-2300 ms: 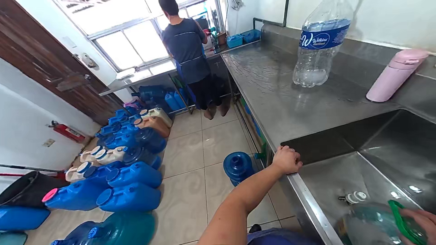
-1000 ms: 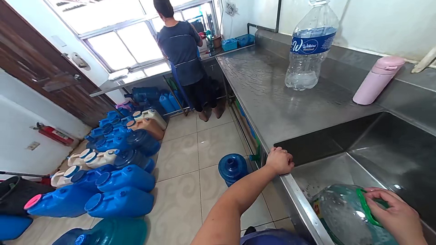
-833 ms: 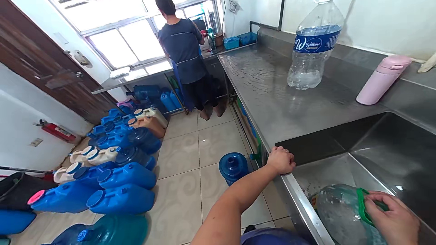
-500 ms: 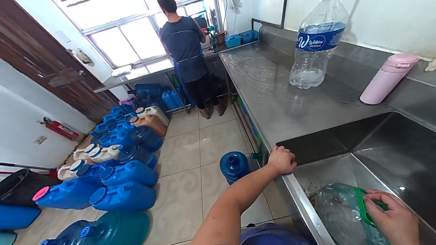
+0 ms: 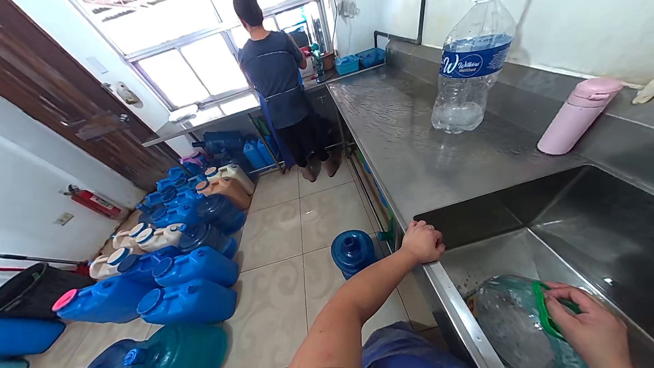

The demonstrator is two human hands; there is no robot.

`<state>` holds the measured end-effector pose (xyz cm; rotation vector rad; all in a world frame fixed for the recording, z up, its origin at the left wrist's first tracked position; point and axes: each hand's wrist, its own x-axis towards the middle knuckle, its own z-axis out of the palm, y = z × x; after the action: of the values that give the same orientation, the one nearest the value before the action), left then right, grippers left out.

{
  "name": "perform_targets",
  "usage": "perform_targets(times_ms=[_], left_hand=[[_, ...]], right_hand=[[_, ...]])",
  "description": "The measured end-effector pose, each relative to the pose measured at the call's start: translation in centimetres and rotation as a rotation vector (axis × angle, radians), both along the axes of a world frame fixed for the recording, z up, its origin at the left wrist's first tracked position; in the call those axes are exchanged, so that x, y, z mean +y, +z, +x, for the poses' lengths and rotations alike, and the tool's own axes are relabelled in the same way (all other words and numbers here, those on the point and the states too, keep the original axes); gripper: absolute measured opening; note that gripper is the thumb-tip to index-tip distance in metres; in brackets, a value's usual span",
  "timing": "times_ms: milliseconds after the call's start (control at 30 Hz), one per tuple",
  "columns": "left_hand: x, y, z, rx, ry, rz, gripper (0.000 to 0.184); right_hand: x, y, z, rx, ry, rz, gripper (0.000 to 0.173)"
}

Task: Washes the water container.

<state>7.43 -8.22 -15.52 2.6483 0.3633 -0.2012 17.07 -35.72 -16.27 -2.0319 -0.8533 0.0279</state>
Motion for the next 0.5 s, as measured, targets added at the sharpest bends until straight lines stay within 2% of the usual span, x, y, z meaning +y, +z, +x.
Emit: perform_targets(times_ms=[500], left_hand=[[-0.01, -0.15, 0.06, 0.005, 0.001, -0.004, 0.032]], right_hand=[[0.0, -0.38, 0.15, 0.007, 0.008, 0.02, 0.02]])
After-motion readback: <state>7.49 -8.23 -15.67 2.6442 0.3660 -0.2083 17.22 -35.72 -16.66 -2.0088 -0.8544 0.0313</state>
